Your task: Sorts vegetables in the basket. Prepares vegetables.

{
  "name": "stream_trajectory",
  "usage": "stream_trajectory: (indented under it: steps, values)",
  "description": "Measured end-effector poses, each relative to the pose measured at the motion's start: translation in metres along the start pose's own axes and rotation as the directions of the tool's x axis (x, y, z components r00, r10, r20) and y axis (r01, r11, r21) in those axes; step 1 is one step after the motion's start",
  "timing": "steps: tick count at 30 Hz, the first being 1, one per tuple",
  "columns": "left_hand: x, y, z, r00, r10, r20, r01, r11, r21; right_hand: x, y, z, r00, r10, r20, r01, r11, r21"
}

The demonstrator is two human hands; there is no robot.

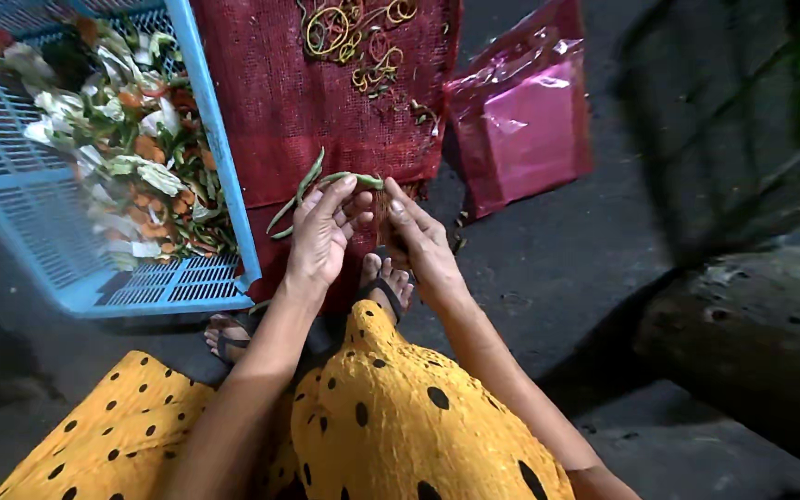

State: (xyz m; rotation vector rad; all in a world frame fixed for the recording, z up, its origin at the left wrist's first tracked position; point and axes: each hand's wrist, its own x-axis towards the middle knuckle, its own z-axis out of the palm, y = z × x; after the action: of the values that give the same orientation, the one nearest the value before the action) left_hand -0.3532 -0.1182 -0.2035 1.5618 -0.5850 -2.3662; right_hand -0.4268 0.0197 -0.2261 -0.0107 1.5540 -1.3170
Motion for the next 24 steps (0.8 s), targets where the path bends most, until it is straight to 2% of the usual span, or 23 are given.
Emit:
stream_trajectory:
  steps: [2, 3, 5, 9, 14, 20, 24]
  values:
    - [-0.009, -0.002, 0.002, 1.000, 0.002, 0.000, -0.002, 1.000, 0.011, 0.000, 0.000, 0.001, 0.998, -0.061, 0.000, 0.061, 0.998, -0.009]
    - [-0.014, -0.003, 0.001, 1.000, 0.011, 0.015, -0.012, 0.998, 0.069, 0.000, -0.001, 0.001, 0.996, -0.089, -0.002, 0.089, 0.996, -0.032]
    - [-0.017, -0.009, -0.002, 0.996, 0.067, 0.057, -0.073, 0.992, 0.106, 0.000, -0.004, 0.000, 0.993, -0.118, -0.032, 0.116, 0.992, -0.044]
    - [-0.017, -0.026, 0.000, 0.984, 0.138, 0.115, -0.145, 0.988, 0.053, 0.000, -0.007, 0.004, 0.992, -0.125, -0.020, 0.125, 0.992, 0.016]
    - [-0.020, -0.040, 0.005, 0.984, 0.137, 0.116, -0.141, 0.989, 0.034, -0.001, -0.012, 0.010, 0.992, -0.126, -0.016, 0.127, 0.985, 0.118]
    - [-0.017, -0.031, 0.001, 0.981, 0.051, 0.187, -0.071, 0.992, 0.101, 0.000, -0.007, 0.004, 0.991, -0.132, 0.007, 0.128, 0.976, 0.176]
    - [-0.017, -0.026, 0.000, 0.972, 0.093, 0.215, -0.139, 0.968, 0.211, -0.001, -0.006, 0.001, 0.993, -0.115, 0.017, 0.109, 0.975, 0.195]
